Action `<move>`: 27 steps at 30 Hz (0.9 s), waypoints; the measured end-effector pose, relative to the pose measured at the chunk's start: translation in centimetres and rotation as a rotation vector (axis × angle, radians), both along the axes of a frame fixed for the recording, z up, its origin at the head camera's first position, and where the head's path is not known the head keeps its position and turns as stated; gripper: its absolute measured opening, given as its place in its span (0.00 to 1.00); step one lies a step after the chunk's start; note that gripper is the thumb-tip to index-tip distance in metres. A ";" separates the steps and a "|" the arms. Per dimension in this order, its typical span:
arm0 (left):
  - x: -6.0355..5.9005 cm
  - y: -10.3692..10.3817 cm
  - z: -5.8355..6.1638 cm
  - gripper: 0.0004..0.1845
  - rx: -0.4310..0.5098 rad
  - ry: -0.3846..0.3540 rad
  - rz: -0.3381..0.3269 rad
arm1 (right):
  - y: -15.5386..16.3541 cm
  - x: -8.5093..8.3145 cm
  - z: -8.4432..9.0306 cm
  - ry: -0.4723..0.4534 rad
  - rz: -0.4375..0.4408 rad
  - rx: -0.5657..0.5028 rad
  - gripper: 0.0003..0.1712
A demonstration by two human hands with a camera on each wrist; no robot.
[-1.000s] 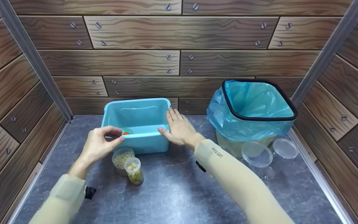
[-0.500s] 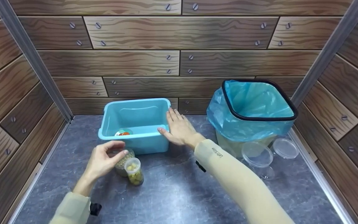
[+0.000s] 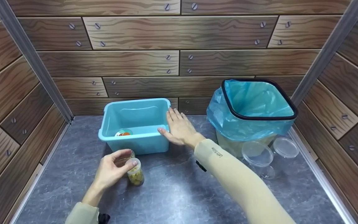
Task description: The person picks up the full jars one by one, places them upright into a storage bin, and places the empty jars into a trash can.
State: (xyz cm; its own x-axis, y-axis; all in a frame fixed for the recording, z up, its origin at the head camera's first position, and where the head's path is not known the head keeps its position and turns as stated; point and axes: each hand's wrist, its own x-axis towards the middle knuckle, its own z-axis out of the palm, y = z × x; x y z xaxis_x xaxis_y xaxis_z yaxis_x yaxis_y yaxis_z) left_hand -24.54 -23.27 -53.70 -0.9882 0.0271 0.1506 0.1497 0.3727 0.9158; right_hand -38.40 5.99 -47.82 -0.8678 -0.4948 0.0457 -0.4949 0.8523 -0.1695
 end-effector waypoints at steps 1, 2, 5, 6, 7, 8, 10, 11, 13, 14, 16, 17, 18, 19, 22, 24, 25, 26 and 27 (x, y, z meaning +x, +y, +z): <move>0.1 0.0 -0.1 0.29 -0.007 0.001 0.009 | 0.0 0.0 0.0 0.002 0.002 0.004 0.57; 0.2 0.1 -0.2 0.30 -0.013 -0.001 0.018 | 0.0 0.0 0.0 0.004 0.005 0.006 0.57; 0.5 0.1 -0.4 0.31 -0.029 -0.012 0.028 | 0.0 0.0 0.0 0.014 0.009 0.022 0.58; 0.5 0.1 -0.4 0.32 -0.031 -0.014 0.027 | 0.0 0.0 0.0 0.017 0.010 0.024 0.58; 0.6 0.1 -0.5 0.32 -0.030 -0.015 0.027 | 0.0 0.0 0.0 0.020 0.009 0.028 0.58; 0.6 0.1 -0.5 0.32 -0.027 -0.012 0.024 | 0.0 0.0 0.0 0.022 0.009 0.030 0.58; 0.7 0.1 -0.6 0.33 -0.021 0.004 0.022 | 0.1 0.0 0.1 0.023 0.008 0.033 0.58; 0.8 0.2 -0.6 0.33 -0.019 0.019 0.022 | 0.1 0.1 0.1 0.022 0.009 0.032 0.59; 0.9 0.3 -0.6 0.33 -0.022 0.052 0.025 | 0.1 0.1 0.2 0.019 0.013 0.031 0.59; 1.0 0.4 -0.7 0.33 -0.025 0.070 0.026 | 0.1 0.1 0.2 0.016 0.015 0.029 0.59; 1.2 0.5 -0.8 0.32 -0.039 0.102 0.029 | 0.1 0.1 0.2 0.015 0.018 0.026 0.59; 1.2 0.5 -0.8 0.32 -0.050 0.119 0.032 | 0.1 0.1 0.2 0.013 0.019 0.024 0.59; 1.3 0.6 -0.8 0.32 -0.065 0.132 0.035 | 0.1 0.1 0.3 0.014 0.019 0.022 0.59; 1.3 0.6 -0.9 0.32 -0.079 0.146 0.038 | 0.1 0.1 0.3 0.013 0.018 0.021 0.59; 1.4 0.8 -0.9 0.33 -0.155 0.183 0.048 | 0.1 0.0 0.3 0.005 0.016 0.015 0.59; 1.4 0.8 -1.0 0.34 -0.201 0.197 0.049 | 0.2 0.0 0.3 0.000 0.017 0.011 0.59; 1.4 0.9 -1.0 0.34 -0.217 0.204 0.047 | 0.2 0.0 0.3 -0.004 0.016 0.010 0.59; 1.4 0.9 -1.1 0.34 -0.231 0.207 0.045 | 0.2 0.0 0.3 -0.005 0.015 0.011 0.59; 1.3 1.0 -1.1 0.34 -0.234 0.206 0.042 | 0.2 0.0 0.2 -0.006 0.014 0.013 0.59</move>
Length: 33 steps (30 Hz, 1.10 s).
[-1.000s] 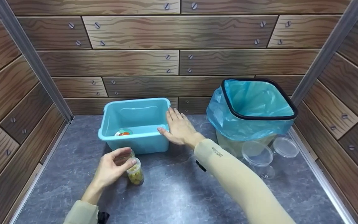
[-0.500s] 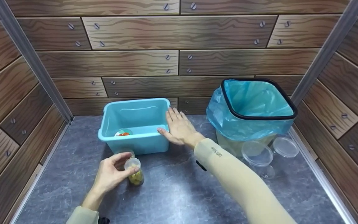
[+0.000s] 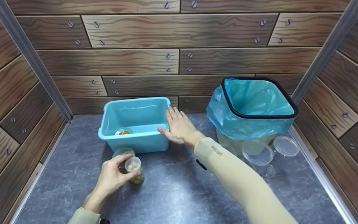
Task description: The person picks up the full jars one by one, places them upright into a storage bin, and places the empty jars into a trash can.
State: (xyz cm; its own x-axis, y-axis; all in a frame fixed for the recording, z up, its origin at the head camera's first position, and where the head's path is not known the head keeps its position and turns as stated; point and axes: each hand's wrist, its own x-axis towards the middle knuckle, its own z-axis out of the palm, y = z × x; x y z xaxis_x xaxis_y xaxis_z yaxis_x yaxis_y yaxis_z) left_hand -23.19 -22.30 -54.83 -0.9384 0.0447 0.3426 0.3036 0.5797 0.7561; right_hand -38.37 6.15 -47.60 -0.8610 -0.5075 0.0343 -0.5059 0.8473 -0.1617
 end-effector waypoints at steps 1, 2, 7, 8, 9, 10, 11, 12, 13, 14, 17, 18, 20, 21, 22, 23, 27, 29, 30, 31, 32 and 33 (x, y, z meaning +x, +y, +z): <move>0.0 0.0 0.0 0.33 0.000 -0.002 0.000 | 0.0 0.0 0.0 0.000 -0.001 0.001 0.59; 0.0 0.0 0.0 0.33 0.005 -0.006 0.000 | -0.1 0.0 0.0 0.001 -0.002 0.003 0.59; 0.1 0.0 0.1 0.30 0.046 -0.058 0.013 | -0.2 0.0 -0.2 0.001 -0.006 0.015 0.59; 0.1 -0.1 0.1 0.30 0.062 -0.076 0.017 | -0.2 0.0 -0.2 0.002 -0.006 0.017 0.59; 0.1 0.0 0.2 0.30 0.079 -0.095 0.020 | -0.2 0.0 -0.2 0.003 -0.006 0.016 0.59; 0.1 0.0 0.3 0.29 0.098 -0.113 0.024 | -0.2 0.0 -0.2 0.003 -0.005 0.014 0.58; 0.1 0.0 0.5 0.29 0.115 -0.127 0.027 | -0.2 0.0 -0.2 0.004 -0.005 0.016 0.59; 0.1 0.0 0.6 0.29 0.130 -0.139 0.029 | -0.2 0.0 -0.2 0.003 -0.004 0.011 0.58; 0.1 0.0 0.8 0.29 0.142 -0.150 0.030 | -0.2 0.0 -0.2 0.003 -0.005 0.009 0.58; 0.0 0.1 1.1 0.29 0.151 -0.157 0.030 | -0.2 -0.1 -0.2 0.003 -0.006 0.006 0.58; -0.1 0.2 1.8 0.29 0.166 -0.154 0.026 | -0.2 -0.1 -0.2 0.004 -0.007 -0.005 0.57; -0.1 0.2 2.0 0.29 0.168 -0.152 0.025 | -0.2 -0.1 -0.2 0.004 -0.007 -0.006 0.58; -0.3 0.2 2.4 0.29 0.173 -0.151 0.018 | -0.2 -0.1 -0.2 0.007 -0.005 -0.005 0.58; -0.4 0.2 2.6 0.29 0.176 -0.150 0.012 | -0.1 -0.1 -0.2 0.006 -0.004 -0.004 0.58; -0.5 0.2 2.8 0.30 0.179 -0.149 0.004 | -0.1 -0.1 -0.2 0.006 -0.003 -0.001 0.58; -0.6 0.2 3.0 0.30 0.179 -0.152 -0.001 | -0.1 -0.1 -0.2 0.007 -0.001 0.002 0.58; -0.9 0.3 4.1 0.30 0.166 -0.139 -0.030 | -0.1 -0.2 -0.2 0.006 0.002 0.009 0.58; -1.1 0.4 4.9 0.29 0.163 -0.126 -0.045 | -0.1 -0.2 -0.3 0.007 0.002 0.007 0.58; -1.3 0.4 5.2 0.28 0.164 -0.120 -0.055 | -0.1 -0.2 -0.3 0.006 0.001 0.005 0.58; -1.4 0.4 5.6 0.28 0.168 -0.117 -0.066 | -0.1 -0.2 -0.3 0.005 0.001 0.003 0.58; -1.5 0.4 5.9 0.28 0.175 -0.113 -0.076 | -0.1 -0.2 -0.3 0.004 0.000 0.001 0.58; -1.7 0.4 6.3 0.28 0.183 -0.109 -0.087 | -0.1 -0.2 -0.3 0.004 0.001 -0.001 0.58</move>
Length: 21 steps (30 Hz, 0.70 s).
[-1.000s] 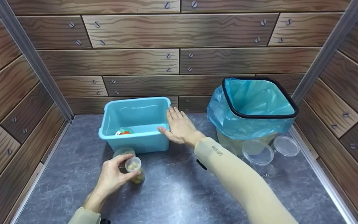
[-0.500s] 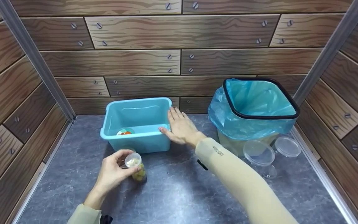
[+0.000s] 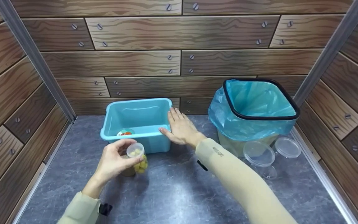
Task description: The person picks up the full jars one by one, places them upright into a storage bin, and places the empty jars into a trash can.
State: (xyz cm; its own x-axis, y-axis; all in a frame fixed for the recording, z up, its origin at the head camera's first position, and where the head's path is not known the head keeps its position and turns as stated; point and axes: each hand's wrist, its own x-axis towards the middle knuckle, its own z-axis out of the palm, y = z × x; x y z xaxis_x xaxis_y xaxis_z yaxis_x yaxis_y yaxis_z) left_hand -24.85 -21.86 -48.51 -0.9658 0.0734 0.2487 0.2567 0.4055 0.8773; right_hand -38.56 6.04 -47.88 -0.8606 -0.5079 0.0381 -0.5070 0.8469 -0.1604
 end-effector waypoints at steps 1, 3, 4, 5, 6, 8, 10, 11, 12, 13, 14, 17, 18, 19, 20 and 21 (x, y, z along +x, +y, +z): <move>-0.2 0.0 0.4 0.28 0.012 0.004 -0.012 | 0.0 0.0 0.0 0.000 -0.001 0.000 0.58; -0.5 0.0 1.3 0.29 0.024 0.010 -0.032 | 0.0 0.0 0.0 -0.004 -0.002 -0.004 0.58; -0.6 0.0 1.8 0.29 0.031 0.012 -0.042 | 0.0 0.1 0.0 -0.005 -0.002 -0.002 0.58; -0.8 0.0 2.3 0.29 0.032 0.013 -0.052 | 0.0 0.1 0.0 -0.006 -0.002 -0.002 0.58; -0.9 0.0 2.9 0.30 0.026 0.014 -0.064 | 0.0 0.1 0.0 -0.006 -0.003 -0.002 0.59; -1.2 0.0 4.2 0.31 -0.001 0.011 -0.090 | 0.0 0.1 0.0 -0.010 -0.003 -0.006 0.59; -1.8 0.0 5.8 0.32 -0.024 0.017 -0.109 | 0.0 0.0 0.0 -0.008 -0.005 -0.005 0.60; -2.1 -0.1 6.6 0.32 -0.037 0.024 -0.116 | 0.0 0.0 0.0 -0.008 -0.005 -0.008 0.60; -2.4 -0.1 7.4 0.32 -0.048 0.032 -0.119 | 0.0 0.0 0.0 -0.008 -0.006 -0.007 0.60; -2.8 -0.2 8.1 0.32 -0.056 0.039 -0.119 | 0.1 0.0 0.0 -0.009 -0.006 -0.011 0.59; -3.2 -0.2 8.8 0.31 -0.059 0.047 -0.115 | 0.1 0.0 0.0 -0.010 -0.005 -0.014 0.59; -4.5 -0.4 10.1 0.30 -0.058 0.063 -0.090 | 0.1 0.0 0.0 -0.017 -0.003 -0.027 0.58; -4.9 -0.5 10.3 0.29 -0.058 0.066 -0.077 | 0.1 0.0 0.0 -0.019 -0.002 -0.028 0.58; -5.4 -0.6 10.5 0.29 -0.056 0.070 -0.064 | 0.1 0.0 0.0 -0.020 -0.001 -0.032 0.57; -5.8 -0.6 10.5 0.29 -0.056 0.075 -0.051 | 0.1 0.0 -0.1 -0.019 -0.001 -0.031 0.58; -6.3 -0.7 10.5 0.29 -0.059 0.081 -0.038 | 0.0 -0.1 -0.1 -0.019 -0.003 -0.029 0.58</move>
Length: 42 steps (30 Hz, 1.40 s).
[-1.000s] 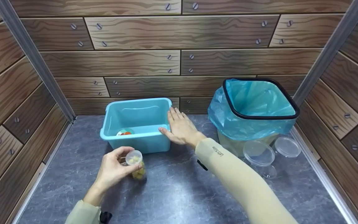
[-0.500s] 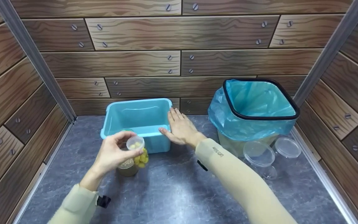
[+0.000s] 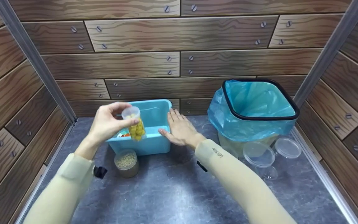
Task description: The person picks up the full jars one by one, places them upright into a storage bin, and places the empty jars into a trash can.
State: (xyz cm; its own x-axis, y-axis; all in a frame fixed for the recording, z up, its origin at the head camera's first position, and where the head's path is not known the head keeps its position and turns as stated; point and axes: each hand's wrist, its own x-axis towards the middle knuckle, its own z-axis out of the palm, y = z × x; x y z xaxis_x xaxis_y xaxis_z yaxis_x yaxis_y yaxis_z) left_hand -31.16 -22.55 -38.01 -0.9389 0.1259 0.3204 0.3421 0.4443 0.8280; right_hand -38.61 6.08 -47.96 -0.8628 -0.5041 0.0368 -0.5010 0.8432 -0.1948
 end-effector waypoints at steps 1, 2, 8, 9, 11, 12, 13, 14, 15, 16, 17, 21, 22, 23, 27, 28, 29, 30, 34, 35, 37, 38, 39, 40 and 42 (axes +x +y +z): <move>-0.5 0.0 -0.1 0.29 0.000 0.003 0.013 | 0.0 0.0 0.0 0.001 -0.002 0.002 0.58; -0.9 -0.1 -0.2 0.29 -0.003 0.005 0.028 | 0.0 0.0 0.0 0.002 -0.001 0.003 0.58; -3.4 -0.3 -1.5 0.31 -0.043 -0.022 0.108 | 0.0 0.1 0.0 -0.002 -0.006 0.005 0.59; -3.7 -0.4 -1.8 0.31 -0.051 -0.030 0.120 | 0.0 0.1 0.0 -0.003 -0.008 0.005 0.59; -4.4 -0.4 -2.2 0.32 -0.059 -0.048 0.145 | -0.1 0.1 0.0 -0.006 -0.010 0.001 0.59; -4.7 -0.4 -2.3 0.32 -0.065 -0.055 0.159 | -0.1 0.1 0.0 -0.006 -0.010 0.000 0.58; -5.0 -0.5 -2.6 0.33 -0.071 -0.064 0.176 | -0.1 0.1 0.1 -0.008 -0.011 -0.002 0.58; -5.3 -0.5 -2.8 0.33 -0.081 -0.073 0.196 | -0.1 0.1 0.1 -0.009 -0.012 -0.004 0.58; -5.6 -0.5 -3.0 0.33 -0.087 -0.082 0.215 | -0.1 0.1 0.1 -0.010 -0.012 -0.002 0.58; -5.9 -0.6 -3.2 0.34 -0.093 -0.092 0.236 | -0.1 0.1 0.1 -0.008 -0.012 -0.001 0.58; -6.1 -0.6 -3.4 0.34 -0.099 -0.101 0.256 | -0.1 0.1 0.2 -0.007 -0.013 0.001 0.58; -7.1 -0.7 -4.1 0.35 -0.103 -0.128 0.321 | -0.1 0.2 0.2 -0.005 -0.010 0.006 0.59; -7.3 -0.7 -4.3 0.35 -0.103 -0.131 0.334 | -0.1 0.2 0.2 -0.004 -0.007 0.004 0.58; -7.4 -0.7 -4.5 0.35 -0.101 -0.133 0.342 | -0.1 0.2 0.2 -0.006 -0.006 0.002 0.59; -8.0 -0.7 -5.2 0.36 -0.095 -0.146 0.367 | 0.0 0.2 0.0 -0.004 -0.002 -0.009 0.59; -8.1 -0.7 -5.3 0.36 -0.090 -0.153 0.372 | 0.0 0.1 0.0 -0.004 -0.001 -0.014 0.58; -8.2 -0.6 -5.4 0.37 -0.085 -0.159 0.376 | 0.0 0.2 0.0 -0.005 -0.002 -0.015 0.59; -8.3 -0.7 -5.6 0.37 -0.080 -0.165 0.382 | 0.0 0.2 0.0 -0.006 -0.001 -0.014 0.58; -8.5 -0.6 -6.1 0.38 -0.069 -0.186 0.412 | 0.0 0.2 0.2 -0.024 -0.005 -0.007 0.58; -8.5 -0.6 -6.2 0.38 -0.071 -0.190 0.422 | -0.1 0.2 0.3 -0.025 -0.006 -0.002 0.59; -8.6 -0.6 -6.3 0.38 -0.074 -0.199 0.441 | 0.0 0.2 0.3 -0.026 -0.008 0.000 0.59; -8.7 -0.5 -6.3 0.38 -0.076 -0.204 0.449 | 0.0 0.2 0.2 -0.025 -0.007 0.002 0.59; -8.8 -0.5 -6.3 0.38 -0.075 -0.209 0.457 | 0.0 0.2 0.2 -0.022 -0.004 -0.001 0.59; -8.8 -0.4 -6.2 0.38 -0.073 -0.211 0.463 | 0.0 0.2 0.2 -0.019 -0.003 -0.002 0.59; -8.9 -0.3 -6.1 0.38 -0.073 -0.218 0.475 | 0.1 0.2 0.2 -0.014 -0.001 -0.002 0.58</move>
